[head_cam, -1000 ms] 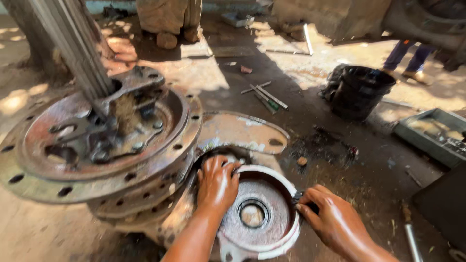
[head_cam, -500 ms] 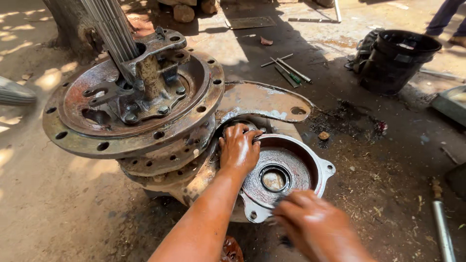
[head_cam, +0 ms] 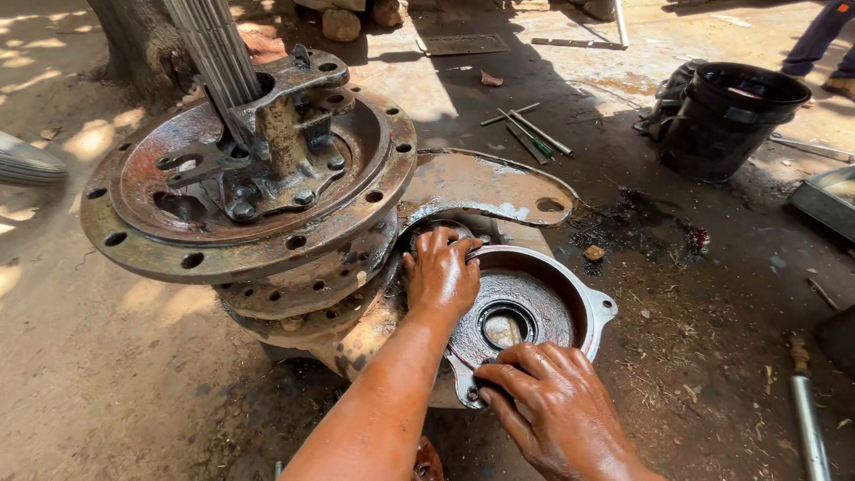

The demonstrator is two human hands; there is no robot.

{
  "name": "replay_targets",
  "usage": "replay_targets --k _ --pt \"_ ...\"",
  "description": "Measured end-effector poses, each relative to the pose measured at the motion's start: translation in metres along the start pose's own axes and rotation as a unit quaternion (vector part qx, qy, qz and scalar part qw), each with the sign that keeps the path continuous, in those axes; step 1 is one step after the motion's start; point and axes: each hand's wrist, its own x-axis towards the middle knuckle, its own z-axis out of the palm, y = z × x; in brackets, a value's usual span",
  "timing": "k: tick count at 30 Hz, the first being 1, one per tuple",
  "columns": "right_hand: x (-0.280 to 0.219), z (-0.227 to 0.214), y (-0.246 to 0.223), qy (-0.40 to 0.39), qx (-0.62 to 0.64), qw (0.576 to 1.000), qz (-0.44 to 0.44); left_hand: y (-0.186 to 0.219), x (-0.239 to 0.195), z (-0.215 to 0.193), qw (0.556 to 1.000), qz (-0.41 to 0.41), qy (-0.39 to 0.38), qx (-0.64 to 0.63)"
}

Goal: The person cleans a large, greasy metal machinery part using a dark cloth. They repeatedly wipe the interior surfaces and edges of the component, which is positioned on the ground next to a vertical shaft.

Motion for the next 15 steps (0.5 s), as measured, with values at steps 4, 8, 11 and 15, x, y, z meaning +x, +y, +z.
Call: replay_targets --k 4,8,11,15 --pt "-0.007 0.001 0.029 0.001 0.037 0.999 -0.024 -0.001 0.003 -0.003 1.000 -0.011 -0.006 -0.008" --pt "-0.010 0.012 0.036 -0.017 0.045 0.998 -0.038 0.000 -0.002 0.000 1.000 -0.008 0.004 -0.016" --pt "0.002 0.017 0.023 -0.050 0.044 0.997 -0.045 -0.003 0.000 -0.004 1.000 0.001 0.016 -0.016" --pt "0.009 0.005 0.013 -0.047 0.068 0.994 -0.069 -0.003 0.000 0.000 1.000 0.006 0.019 -0.023"
